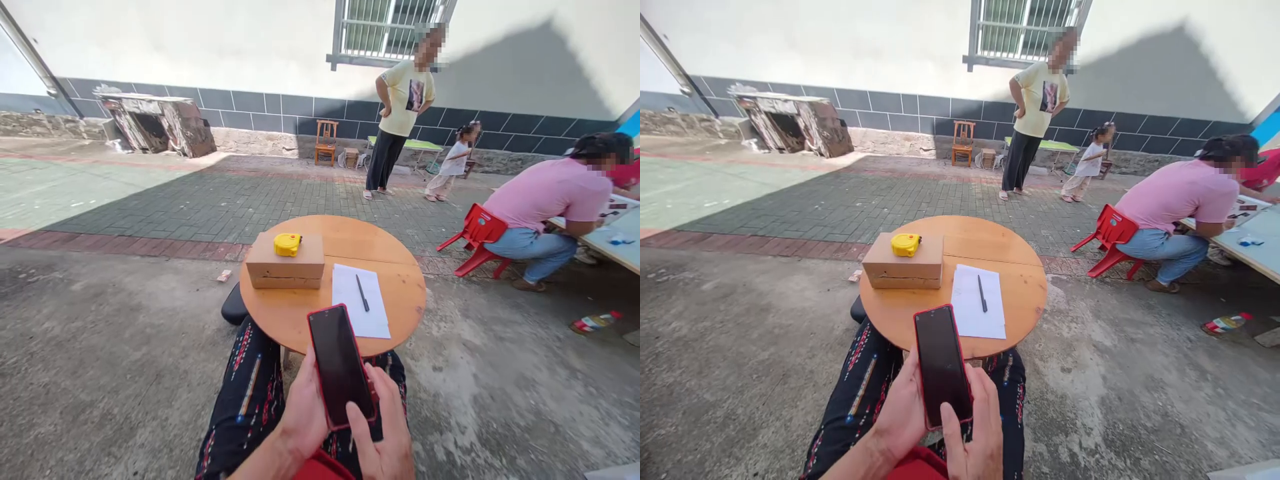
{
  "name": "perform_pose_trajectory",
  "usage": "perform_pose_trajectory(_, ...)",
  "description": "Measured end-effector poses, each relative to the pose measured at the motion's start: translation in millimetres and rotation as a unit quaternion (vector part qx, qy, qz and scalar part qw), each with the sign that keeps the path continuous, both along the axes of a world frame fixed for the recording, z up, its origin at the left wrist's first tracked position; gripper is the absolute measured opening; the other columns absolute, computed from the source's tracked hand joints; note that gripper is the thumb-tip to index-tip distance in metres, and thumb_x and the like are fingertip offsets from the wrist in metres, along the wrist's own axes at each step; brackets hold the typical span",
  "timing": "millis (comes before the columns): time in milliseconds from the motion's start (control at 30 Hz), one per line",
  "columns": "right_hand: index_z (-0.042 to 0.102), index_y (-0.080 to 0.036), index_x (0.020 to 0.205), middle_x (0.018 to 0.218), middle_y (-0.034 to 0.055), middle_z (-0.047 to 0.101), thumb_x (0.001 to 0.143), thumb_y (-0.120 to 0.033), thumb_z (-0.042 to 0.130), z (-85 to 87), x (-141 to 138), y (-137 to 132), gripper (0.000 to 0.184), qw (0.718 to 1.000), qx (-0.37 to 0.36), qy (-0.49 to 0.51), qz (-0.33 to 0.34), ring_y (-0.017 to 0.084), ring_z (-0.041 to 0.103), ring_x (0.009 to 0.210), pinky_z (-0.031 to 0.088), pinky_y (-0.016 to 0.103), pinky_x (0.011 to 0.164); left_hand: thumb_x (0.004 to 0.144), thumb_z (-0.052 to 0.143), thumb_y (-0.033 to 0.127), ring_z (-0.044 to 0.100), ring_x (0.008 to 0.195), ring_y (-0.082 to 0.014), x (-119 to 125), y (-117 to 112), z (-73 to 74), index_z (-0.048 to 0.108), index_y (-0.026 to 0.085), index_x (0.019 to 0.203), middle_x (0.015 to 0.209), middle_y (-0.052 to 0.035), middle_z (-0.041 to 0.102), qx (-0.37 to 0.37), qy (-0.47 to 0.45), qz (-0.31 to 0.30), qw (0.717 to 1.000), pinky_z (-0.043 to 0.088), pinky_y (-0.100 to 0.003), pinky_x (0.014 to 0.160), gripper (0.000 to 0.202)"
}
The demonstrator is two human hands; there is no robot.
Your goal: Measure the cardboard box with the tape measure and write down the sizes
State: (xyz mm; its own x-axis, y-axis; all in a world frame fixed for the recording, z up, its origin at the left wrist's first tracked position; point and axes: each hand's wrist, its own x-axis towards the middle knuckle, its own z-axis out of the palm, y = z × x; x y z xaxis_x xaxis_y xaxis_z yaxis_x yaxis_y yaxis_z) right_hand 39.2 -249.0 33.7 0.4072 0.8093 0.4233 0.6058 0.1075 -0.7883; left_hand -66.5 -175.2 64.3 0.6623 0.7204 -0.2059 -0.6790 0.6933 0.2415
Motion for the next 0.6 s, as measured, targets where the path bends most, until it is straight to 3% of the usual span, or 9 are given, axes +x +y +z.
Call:
perform_pose_trajectory(133,0.057,-0.027,0.127,0.11,0.0083,0.062,0.095,-0.039,0.048,21.8,9,3,0.036,0.998,-0.027,0.052,0.017,0.023,0.062,0.092,0.054,0.035,0.079,0.099,0.036,0.05,0.058,0.122,-0.0275,-1,-6,3.3,0.067,0.01,0.12,0.116,-0.0133,0.07,0.005,-0.027,-0.014,1.0,0.03,-0.043,0.114,0.055)
perform_pose_trajectory(267,0.057,-0.028,0.127,0.11,0.0069,0.063,0.097,-0.036,0.043,29.3,7,11,0.034,0.995,-0.022,0.072,0.06,0.022,0.061,0.097,0.052,0.034,0.083,0.099,0.035,0.049,0.057,0.122,-0.0269,-2,-11,5.8,0.067,0.011,0.121,0.117,-0.0126,0.07,0.008,-0.02,-0.001,1.0,0.03,-0.042,0.114,0.054)
perform_pose_trajectory(467,0.058,-0.028,0.124,0.113,0.0059,0.065,0.096,-0.035,0.046,20.6,-1,7,0.031,0.99,0.002,0.101,0.098,0.022,0.063,0.101,0.051,0.034,0.086,0.1,0.033,0.05,0.056,0.123,-0.0263,-12,-26,8.9,0.065,0.009,0.124,0.12,-0.0137,0.068,0.024,-0.022,0.03,0.999,0.03,-0.04,0.114,0.057)
perform_pose_trajectory(600,0.054,-0.025,0.131,0.126,0.0096,0.062,0.095,-0.047,0.046,-2.1,-4,-14,0.043,0.986,-0.016,0.135,0.098,0.028,0.061,0.113,0.052,0.038,0.09,0.1,0.032,0.052,0.057,0.122,-0.0272,-17,-42,7.9,0.063,0.006,0.125,0.122,-0.0163,0.067,0.017,-0.012,0.02,1.0,0.031,-0.041,0.113,0.061)
